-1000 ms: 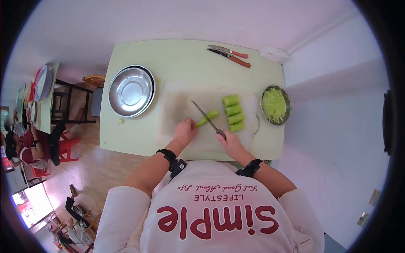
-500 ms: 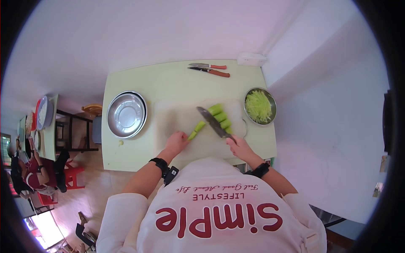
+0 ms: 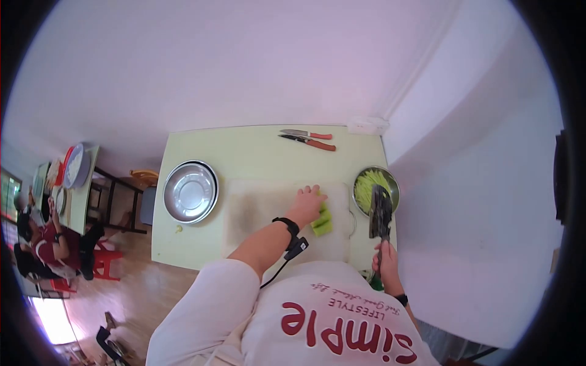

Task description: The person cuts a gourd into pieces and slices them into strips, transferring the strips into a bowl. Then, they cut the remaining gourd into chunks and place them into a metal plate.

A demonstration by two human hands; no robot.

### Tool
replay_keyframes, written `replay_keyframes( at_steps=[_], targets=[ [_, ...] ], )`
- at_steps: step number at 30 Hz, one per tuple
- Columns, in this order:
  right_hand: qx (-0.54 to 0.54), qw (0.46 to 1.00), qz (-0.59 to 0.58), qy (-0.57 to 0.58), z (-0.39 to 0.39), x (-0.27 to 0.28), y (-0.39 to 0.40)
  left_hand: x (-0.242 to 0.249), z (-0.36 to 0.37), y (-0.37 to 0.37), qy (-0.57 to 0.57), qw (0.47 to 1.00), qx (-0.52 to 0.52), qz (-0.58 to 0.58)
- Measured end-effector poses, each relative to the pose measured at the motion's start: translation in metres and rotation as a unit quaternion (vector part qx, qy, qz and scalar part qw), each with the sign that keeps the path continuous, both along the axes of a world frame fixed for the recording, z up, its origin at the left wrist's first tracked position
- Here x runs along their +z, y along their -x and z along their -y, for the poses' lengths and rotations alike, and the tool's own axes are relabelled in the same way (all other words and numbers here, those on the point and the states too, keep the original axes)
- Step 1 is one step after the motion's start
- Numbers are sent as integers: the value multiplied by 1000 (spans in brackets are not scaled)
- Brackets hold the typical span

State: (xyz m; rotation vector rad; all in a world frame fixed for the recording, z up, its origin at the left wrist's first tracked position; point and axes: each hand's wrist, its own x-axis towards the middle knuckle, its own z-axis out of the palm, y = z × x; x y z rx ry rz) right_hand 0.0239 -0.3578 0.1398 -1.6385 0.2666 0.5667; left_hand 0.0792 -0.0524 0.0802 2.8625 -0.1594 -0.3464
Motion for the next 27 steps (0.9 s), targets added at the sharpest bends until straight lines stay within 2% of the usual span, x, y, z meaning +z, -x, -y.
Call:
replay_keyframes(
  at_steps=[3,5,10,12,14,16,17,18,19,21,22,23,24,27],
  targets=[
    [-11,1000,6,23,17,0,10,-14,0,-11,-19,999,23,-31],
    [-29,999,-8,30,24,-8,15,-19,-1,-12,-3,999,49,-11],
    [-27,998,-23,48,24,-7,16,-6,-16,8,8,994,112,1],
    [-1,999,14,51,17,-11,12,-7,-42,25,55,972,210,86],
    [9,999,13,31,0,-10,10,5,-82,46,43,954,285,76],
    [15,1000,7,15,-18,-10,6,6,-135,74,47,916,381,115],
    [28,999,-1,14,-28,-13,3,13,-160,89,30,896,430,106],
    [37,999,-11,18,-34,-12,2,-9,-195,102,29,852,512,106],
    [48,998,-15,26,-44,-6,2,-7,-214,124,-26,846,513,144],
    [60,998,-14,21,-58,1,5,-3,-255,151,-14,816,575,66],
    [67,998,-6,3,-61,-2,5,3,-260,165,-5,811,576,103],
    [50,999,-6,11,-62,-1,6,-12,-276,176,-9,818,562,122],
    [60,998,-10,-1,-64,0,6,-8,-282,177,21,824,556,107],
    [62,998,-8,-8,-60,1,7,-21,-263,154,-20,838,536,102]
  ],
)
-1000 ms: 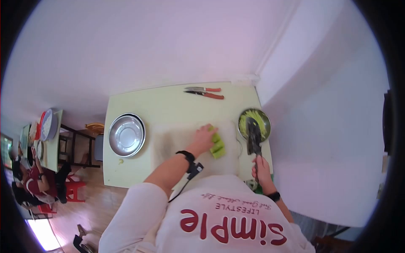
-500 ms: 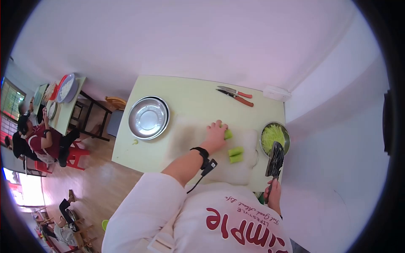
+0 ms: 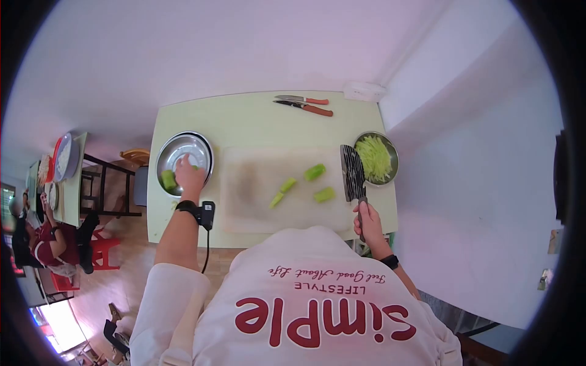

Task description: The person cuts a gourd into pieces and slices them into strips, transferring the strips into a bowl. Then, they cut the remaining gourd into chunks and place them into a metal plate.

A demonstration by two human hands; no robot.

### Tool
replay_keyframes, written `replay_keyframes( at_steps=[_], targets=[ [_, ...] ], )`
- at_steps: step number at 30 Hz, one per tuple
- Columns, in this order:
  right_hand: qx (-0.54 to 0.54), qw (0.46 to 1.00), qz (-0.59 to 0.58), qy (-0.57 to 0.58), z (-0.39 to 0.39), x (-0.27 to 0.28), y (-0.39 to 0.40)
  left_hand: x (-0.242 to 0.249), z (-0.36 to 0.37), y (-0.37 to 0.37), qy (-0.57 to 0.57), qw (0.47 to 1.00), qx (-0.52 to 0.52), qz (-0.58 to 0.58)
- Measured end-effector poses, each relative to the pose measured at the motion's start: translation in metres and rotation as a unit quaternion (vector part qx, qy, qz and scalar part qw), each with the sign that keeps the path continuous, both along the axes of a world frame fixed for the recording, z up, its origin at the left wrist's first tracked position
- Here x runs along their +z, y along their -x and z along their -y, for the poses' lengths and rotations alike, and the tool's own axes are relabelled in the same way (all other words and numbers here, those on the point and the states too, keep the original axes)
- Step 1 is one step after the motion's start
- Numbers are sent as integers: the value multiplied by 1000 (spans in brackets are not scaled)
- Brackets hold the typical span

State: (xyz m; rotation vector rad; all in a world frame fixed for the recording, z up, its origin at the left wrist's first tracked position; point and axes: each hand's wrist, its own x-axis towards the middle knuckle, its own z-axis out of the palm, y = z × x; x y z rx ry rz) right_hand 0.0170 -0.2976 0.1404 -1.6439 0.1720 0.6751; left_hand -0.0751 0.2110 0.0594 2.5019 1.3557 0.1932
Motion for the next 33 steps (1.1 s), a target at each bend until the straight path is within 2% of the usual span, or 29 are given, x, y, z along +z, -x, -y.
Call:
replay_keyframes(
  at_steps=[2,4,5,6,8,10,15,17,19,20,22,23,25,26,28,30,32,33],
  targets=[
    [-4,1000,5,2,5,0,-2,-16,29,-37,-43,989,-137,36],
    [-17,1000,0,14,12,3,-4,21,110,-73,-34,964,-263,21],
    [-21,1000,0,16,16,3,-5,15,142,-89,-24,940,-339,9],
    [-17,999,6,27,22,4,-5,29,180,-100,10,920,-392,-8],
    [-16,999,11,40,34,5,-3,23,243,-110,15,882,-471,-26],
    [-26,998,23,48,45,9,0,30,284,-113,47,859,-505,-69],
    [-63,991,-8,115,83,4,5,-8,319,-120,19,869,-485,-92],
    [-82,993,1,80,101,-15,6,-5,312,-128,13,875,-474,-95],
    [-70,995,7,73,101,-16,1,6,312,-128,91,870,-468,-121],
    [-74,995,8,71,102,-14,2,2,314,-124,93,875,-460,-123],
    [-63,996,0,65,98,-13,-3,-4,310,-117,44,876,-478,-49],
    [-60,996,-6,63,94,-12,-5,-6,308,-111,41,880,-470,-51],
    [-35,997,3,66,79,-10,-11,2,294,-101,27,884,-465,41],
    [-27,998,4,55,70,-12,-15,8,281,-97,19,890,-454,39],
    [-12,999,8,36,52,-12,-19,29,252,-83,112,934,-324,99],
    [18,999,16,29,32,-9,-21,52,205,-63,132,961,-215,111],
    [49,998,17,28,6,-2,-20,41,147,-40,92,984,-121,92],
    [51,998,17,27,-3,0,-20,38,119,-28,90,991,-83,48]
  ],
)
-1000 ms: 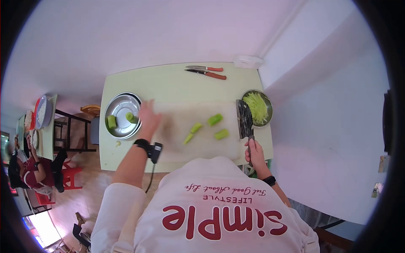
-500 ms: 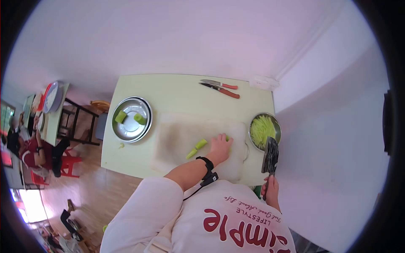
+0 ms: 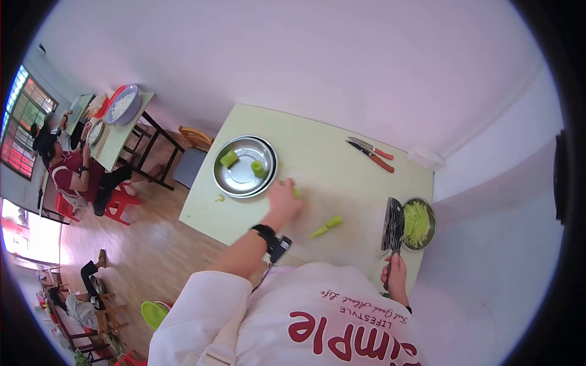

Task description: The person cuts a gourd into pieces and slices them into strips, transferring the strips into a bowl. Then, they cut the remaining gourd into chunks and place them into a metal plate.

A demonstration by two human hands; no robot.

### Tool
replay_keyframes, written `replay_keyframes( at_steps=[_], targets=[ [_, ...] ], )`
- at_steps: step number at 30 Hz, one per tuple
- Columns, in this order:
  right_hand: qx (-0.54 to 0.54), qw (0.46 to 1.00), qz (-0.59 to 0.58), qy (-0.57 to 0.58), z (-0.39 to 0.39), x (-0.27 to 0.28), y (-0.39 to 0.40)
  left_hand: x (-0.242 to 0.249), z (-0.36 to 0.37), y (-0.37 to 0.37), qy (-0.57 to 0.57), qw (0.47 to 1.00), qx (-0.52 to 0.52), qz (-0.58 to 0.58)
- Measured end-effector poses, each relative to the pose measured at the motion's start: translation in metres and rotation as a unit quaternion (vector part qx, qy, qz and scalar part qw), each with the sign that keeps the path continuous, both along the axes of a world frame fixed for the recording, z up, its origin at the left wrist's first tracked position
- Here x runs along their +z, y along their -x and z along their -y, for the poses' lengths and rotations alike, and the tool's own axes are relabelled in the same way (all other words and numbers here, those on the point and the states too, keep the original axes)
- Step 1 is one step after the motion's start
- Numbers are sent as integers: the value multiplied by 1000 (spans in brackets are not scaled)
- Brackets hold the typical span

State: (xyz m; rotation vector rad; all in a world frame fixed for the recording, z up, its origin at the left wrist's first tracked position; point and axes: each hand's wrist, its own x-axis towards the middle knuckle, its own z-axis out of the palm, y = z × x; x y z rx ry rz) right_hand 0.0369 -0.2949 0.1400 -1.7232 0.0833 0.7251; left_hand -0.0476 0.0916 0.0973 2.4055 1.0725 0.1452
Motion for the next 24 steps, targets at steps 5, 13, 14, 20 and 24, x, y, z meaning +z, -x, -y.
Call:
replay_keyframes(
  at_steps=[5,13,14,20,24],
  targets=[
    [43,999,1,-13,-31,-3,8,-7,-97,40,-8,991,8,-135],
    [-5,999,-2,44,-38,21,26,-21,-142,44,-7,994,20,-112],
    [-19,999,-11,30,-36,20,25,-25,-144,45,-8,992,16,-123],
    [-61,998,8,9,-17,13,23,-28,-76,2,-139,987,-75,-5],
    [-69,998,11,3,2,10,18,-34,35,-43,-53,952,-292,74]
  ],
)
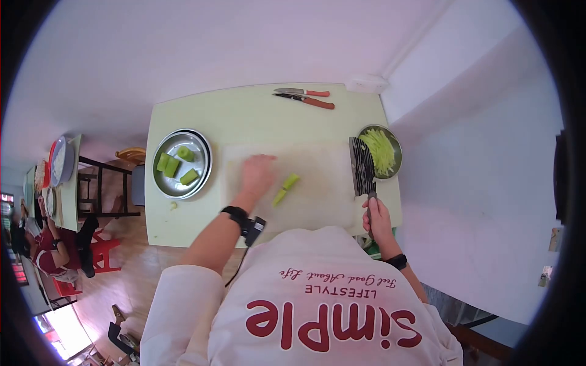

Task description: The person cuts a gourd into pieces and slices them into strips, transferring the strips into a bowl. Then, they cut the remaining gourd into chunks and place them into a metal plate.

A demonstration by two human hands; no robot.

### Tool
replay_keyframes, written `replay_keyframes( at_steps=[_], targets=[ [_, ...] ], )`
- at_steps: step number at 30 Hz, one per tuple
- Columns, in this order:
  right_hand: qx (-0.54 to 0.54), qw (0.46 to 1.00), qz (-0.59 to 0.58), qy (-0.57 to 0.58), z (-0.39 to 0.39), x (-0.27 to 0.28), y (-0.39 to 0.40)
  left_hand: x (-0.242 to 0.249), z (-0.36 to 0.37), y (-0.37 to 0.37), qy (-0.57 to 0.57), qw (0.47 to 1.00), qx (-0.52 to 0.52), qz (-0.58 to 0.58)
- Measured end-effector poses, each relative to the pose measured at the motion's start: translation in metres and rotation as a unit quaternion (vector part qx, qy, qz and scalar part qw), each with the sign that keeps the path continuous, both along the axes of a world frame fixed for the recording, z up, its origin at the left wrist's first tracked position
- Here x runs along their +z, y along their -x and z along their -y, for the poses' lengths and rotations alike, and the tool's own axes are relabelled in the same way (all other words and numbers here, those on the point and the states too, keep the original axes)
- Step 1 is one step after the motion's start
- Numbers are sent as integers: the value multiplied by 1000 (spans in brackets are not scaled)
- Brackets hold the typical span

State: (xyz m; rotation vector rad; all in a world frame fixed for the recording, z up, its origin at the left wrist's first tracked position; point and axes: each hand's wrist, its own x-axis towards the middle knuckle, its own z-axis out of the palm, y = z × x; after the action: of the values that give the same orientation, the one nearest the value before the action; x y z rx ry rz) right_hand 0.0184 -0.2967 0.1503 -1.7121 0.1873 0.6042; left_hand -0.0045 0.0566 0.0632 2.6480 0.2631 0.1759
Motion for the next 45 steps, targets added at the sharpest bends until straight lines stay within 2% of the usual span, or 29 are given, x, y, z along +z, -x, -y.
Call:
replay_keyframes(
  at_steps=[1,3,4,6,7,9,13,16,18,20,22,23,25,26,30,33,37,39,43,45],
  targets=[
    [-3,1000,-2,2,5,0,-3,1,30,-10,13,998,-34,-44],
    [-9,1000,-17,-17,16,1,-9,-2,80,-23,-19,992,-113,-50],
    [-11,1000,-20,-15,22,2,-11,-5,97,-30,-16,992,-115,-53],
    [-13,999,-28,-24,32,7,-18,-10,120,-45,-19,976,-214,-37],
    [-17,999,-29,-23,37,7,-19,-17,124,-50,-18,975,-218,-37],
    [-23,999,-32,-17,53,10,-24,-31,132,-62,-91,973,-203,-58],
    [-48,998,-41,-17,90,4,-31,-28,129,-71,-128,965,-195,-123],
    [-53,998,-38,-15,117,4,-37,-23,138,-67,-93,973,-172,-126],
    [-54,997,-50,-15,134,2,-46,-17,149,-75,29,984,-105,-140],
    [-58,996,-62,-14,148,0,-54,21,178,-105,137,988,-75,13],
    [-76,995,-45,-46,158,-4,-63,78,206,-134,180,976,-85,86],
    [-77,995,-45,-48,161,-3,-67,82,215,-147,179,976,-85,85],
    [-65,997,-34,-38,166,0,-77,86,223,-164,122,954,-182,205],
    [-59,997,-41,-39,167,-1,-82,77,217,-166,120,957,-176,199],
    [-29,998,-34,-48,171,0,-89,7,170,-111,92,993,-74,-21],
    [-12,997,-48,-62,169,-11,-101,-21,148,-43,131,975,35,-174],
    [22,996,-53,-69,151,-16,-107,-30,166,-1,127,969,129,-171],
    [34,996,-52,-68,143,-12,-110,-31,178,-4,127,948,252,-144],
    [84,992,-68,-60,137,-5,-114,-41,182,-2,140,941,276,-138],
    [98,991,-63,-59,135,-5,-114,-42,180,-5,121,945,255,-164]
  ],
)
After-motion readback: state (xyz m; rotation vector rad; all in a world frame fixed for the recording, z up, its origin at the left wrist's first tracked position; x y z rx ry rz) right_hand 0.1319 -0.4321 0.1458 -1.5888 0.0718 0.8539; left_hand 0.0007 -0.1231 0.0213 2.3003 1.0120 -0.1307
